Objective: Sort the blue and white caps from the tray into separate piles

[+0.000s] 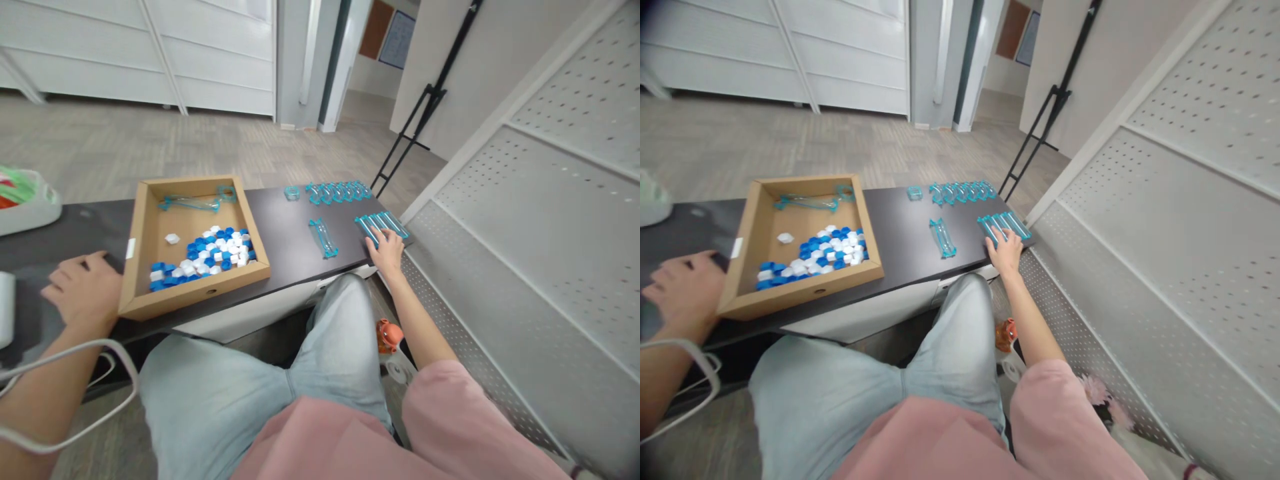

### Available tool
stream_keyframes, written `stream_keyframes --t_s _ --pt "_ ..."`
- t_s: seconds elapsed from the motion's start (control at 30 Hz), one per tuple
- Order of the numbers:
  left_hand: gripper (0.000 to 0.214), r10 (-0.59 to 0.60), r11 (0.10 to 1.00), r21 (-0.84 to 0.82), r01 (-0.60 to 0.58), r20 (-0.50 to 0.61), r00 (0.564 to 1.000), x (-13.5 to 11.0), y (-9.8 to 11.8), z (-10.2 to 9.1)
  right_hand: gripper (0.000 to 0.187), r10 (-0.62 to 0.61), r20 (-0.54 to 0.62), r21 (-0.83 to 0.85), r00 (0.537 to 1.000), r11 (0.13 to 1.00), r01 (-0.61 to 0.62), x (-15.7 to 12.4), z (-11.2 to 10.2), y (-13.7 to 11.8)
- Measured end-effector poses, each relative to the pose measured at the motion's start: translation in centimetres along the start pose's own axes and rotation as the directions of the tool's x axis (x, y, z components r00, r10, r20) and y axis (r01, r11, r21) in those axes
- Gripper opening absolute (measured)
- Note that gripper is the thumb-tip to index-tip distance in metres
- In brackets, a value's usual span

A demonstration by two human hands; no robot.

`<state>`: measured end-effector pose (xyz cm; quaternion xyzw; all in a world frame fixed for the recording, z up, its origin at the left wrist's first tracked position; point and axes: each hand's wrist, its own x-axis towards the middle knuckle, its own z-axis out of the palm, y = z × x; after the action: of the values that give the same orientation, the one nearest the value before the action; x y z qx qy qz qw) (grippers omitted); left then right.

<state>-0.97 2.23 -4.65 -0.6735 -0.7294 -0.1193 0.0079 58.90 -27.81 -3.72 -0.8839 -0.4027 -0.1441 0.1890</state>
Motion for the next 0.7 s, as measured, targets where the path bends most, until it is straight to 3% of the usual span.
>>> stream_keyframes --t_s 0.1,0.2,0.3,0.37,0.43,0.5,0.6,0.7 --pt "0.070 0.023 0.998 -0.066 -0.021 0.033 0.999 -1.0 1.1 -1.6 0.048 -0.060 -0.073 0.102 0.996 0.992 0.067 0.9 -0.3 -2.5" --pt "0.066 0.020 0.997 -0.074 -0.016 0.051 0.998 -1.8 1.9 -2.8 0.037 -0.264 -0.038 0.324 0.964 0.909 0.262 2.5 -0.3 -7.9" --pt "0.063 0.026 0.997 -0.072 -0.021 0.065 0.998 -2.2 2.2 -3.4 0.031 -0.506 0.023 0.519 0.862 0.743 0.423 4.2 -0.2 -16.2" --pt "0.064 0.025 0.997 -0.069 -0.021 0.064 0.998 -2.3 2.3 -3.5 0.028 -0.623 0.051 0.554 0.781 0.668 0.496 5.3 0.2 -22.6" --pt "0.065 0.021 0.998 -0.066 -0.018 0.051 0.998 -2.3 2.3 -3.3 0.029 -0.697 0.104 0.534 0.710 0.641 0.551 6.7 1.1 -29.0" --pt "0.065 0.015 0.998 -0.066 -0.013 0.032 0.999 -2.2 2.3 -3.0 0.032 -0.716 0.178 0.461 0.675 0.667 0.586 8.4 2.3 -34.7" --pt "0.065 0.017 0.997 -0.077 -0.017 0.003 1.000 -2.1 2.1 -2.4 0.038 -0.655 0.324 0.276 0.683 0.756 0.594 11.0 4.4 -40.9" --pt "0.065 0.024 0.996 -0.082 -0.025 -0.015 1.000 -2.2 2.0 -2.1 0.042 -0.585 0.420 0.096 0.694 0.789 0.607 12.7 6.0 -44.0"
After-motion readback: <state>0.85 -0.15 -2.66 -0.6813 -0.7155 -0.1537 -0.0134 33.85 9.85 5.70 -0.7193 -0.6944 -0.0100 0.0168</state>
